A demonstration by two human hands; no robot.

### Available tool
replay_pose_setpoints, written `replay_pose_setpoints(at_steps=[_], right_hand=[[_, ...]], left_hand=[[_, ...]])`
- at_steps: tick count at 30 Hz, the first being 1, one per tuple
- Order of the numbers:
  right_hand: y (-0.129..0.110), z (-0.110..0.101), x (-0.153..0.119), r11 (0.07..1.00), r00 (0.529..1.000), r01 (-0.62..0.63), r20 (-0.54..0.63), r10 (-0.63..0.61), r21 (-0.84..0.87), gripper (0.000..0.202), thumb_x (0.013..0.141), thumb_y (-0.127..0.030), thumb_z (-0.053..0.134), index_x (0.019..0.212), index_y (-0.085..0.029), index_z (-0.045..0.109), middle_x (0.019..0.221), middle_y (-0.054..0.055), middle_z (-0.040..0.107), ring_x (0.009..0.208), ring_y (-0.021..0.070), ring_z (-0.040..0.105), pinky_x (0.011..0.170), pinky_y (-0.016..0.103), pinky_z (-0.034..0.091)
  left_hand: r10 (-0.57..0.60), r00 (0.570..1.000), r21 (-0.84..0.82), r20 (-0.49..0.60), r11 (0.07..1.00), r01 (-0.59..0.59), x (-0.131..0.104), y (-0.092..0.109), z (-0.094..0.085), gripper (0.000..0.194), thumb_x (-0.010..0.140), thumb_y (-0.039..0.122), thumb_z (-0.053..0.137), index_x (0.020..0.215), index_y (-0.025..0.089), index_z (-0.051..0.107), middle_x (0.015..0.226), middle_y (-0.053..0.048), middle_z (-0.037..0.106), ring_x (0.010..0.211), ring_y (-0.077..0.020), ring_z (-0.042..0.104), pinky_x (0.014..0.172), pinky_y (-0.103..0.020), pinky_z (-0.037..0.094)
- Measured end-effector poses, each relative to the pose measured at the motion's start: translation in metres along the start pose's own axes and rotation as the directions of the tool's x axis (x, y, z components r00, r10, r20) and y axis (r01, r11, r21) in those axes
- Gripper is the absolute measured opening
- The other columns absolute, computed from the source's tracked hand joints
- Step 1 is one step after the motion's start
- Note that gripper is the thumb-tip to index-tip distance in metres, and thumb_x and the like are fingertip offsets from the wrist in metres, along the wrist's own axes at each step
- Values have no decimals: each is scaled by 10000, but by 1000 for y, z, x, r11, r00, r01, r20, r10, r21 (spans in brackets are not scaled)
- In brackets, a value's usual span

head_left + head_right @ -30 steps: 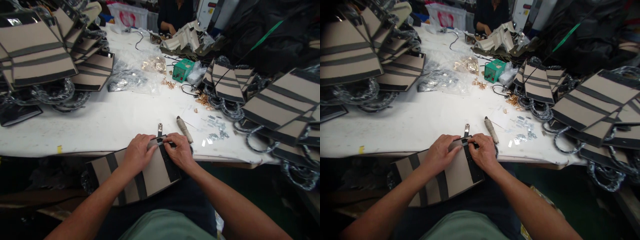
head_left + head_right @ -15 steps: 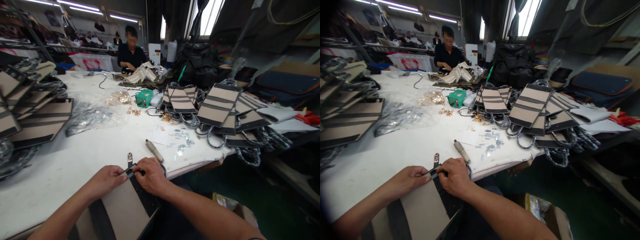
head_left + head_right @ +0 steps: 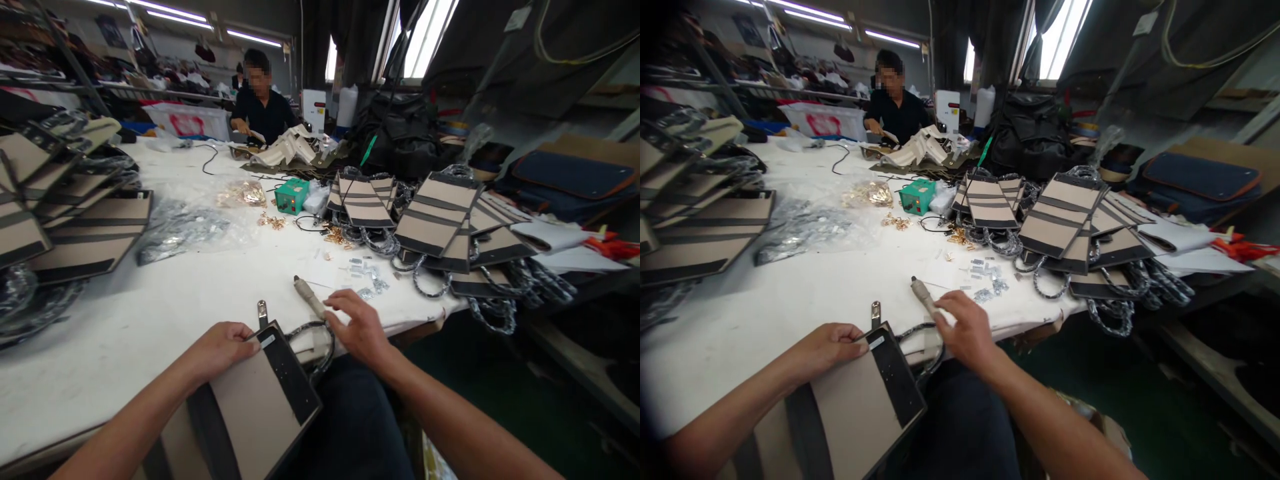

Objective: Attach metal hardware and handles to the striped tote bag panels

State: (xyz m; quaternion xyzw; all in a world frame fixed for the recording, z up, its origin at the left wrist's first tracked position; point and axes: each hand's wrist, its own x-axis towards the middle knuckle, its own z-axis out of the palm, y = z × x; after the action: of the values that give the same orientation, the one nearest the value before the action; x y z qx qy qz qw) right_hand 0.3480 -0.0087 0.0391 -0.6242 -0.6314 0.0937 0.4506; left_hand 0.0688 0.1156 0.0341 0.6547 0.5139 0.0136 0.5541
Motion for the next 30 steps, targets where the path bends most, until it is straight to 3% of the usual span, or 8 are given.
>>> replay_pose_setpoints(at_steps=[2, 5, 9, 13, 17, 24, 28, 30], right_hand=[[37, -28, 0, 977, 990, -138, -47, 132, -162, 199, 895, -289, 620, 1042, -227, 738, 1050, 45, 688, 767, 146, 657, 776, 300, 536], [84, -56, 1, 871, 959, -265, -20, 283, -414, 231, 866, -340, 635, 1025, -227, 760, 1014, 51, 682, 767, 165, 649, 810, 331, 524], [105, -65, 5, 820, 926, -289, 73, 369, -494, 243, 862, -346, 617, 995, -228, 783, 1005, 62, 703, 892, 199, 665, 852, 324, 501], [101, -67, 6, 798, 914, -265, 122, 387, -541, 275, 895, -381, 574, 1006, -245, 784, 1057, 59, 727, 980, 226, 663, 881, 334, 476], [99, -71, 4, 779, 930, -119, 205, 305, -616, 328, 948, -388, 495, 1068, -244, 765, 1137, 58, 721, 1040, 236, 651, 878, 339, 464], [83, -71, 3, 654, 949, -150, 78, 306, -742, 339, 965, -411, 467, 1053, -236, 743, 1132, 100, 728, 938, 271, 673, 738, 364, 452], [48, -60, 4, 802, 910, -357, 15, 414, -478, 313, 897, -439, 564, 1010, -207, 741, 862, 74, 753, 813, 243, 690, 755, 344, 474], [18, -43, -2, 864, 878, -443, 81, 473, -240, 336, 856, -484, 619, 980, -196, 740, 728, 45, 725, 711, 219, 675, 715, 326, 486]], left_hand=[[-4, 1000, -15, 1, 1000, 4, -1, 0, -1, 357, 591, 509, 675, 740, 186, 645, 660, -24, 672, 630, -218, 621, 562, -277, 442], [11, 1000, -11, 1, 1000, -11, -1, -1, -2, 345, 579, 503, 685, 715, 189, 642, 660, -17, 668, 638, -211, 622, 567, -269, 440], [31, 999, 18, -30, 999, -30, -1, -6, -2, 366, 569, 502, 678, 739, 179, 659, 698, -29, 689, 670, -217, 634, 584, -271, 441], [84, 993, 149, -85, 986, -71, -3, -10, -3, 345, 612, 475, 657, 776, 176, 707, 743, -43, 711, 719, -222, 645, 602, -269, 426], [84, 990, 170, -110, 983, -64, -4, -13, -3, 278, 617, 403, 680, 781, 186, 740, 755, -38, 718, 748, -211, 644, 616, -260, 406], [99, 989, 178, -111, 981, -78, -7, -15, -3, 239, 621, 351, 686, 777, 185, 757, 737, -29, 712, 718, -192, 626, 597, -257, 381], [103, 989, 187, -107, 979, -82, -9, -14, -4, 236, 624, 340, 683, 781, 182, 764, 722, -26, 705, 695, -180, 616, 582, -252, 363], [106, 989, 196, -104, 977, -84, -9, -13, -5, 235, 627, 339, 683, 782, 182, 766, 720, -25, 702, 694, -177, 613, 576, -250, 359]])
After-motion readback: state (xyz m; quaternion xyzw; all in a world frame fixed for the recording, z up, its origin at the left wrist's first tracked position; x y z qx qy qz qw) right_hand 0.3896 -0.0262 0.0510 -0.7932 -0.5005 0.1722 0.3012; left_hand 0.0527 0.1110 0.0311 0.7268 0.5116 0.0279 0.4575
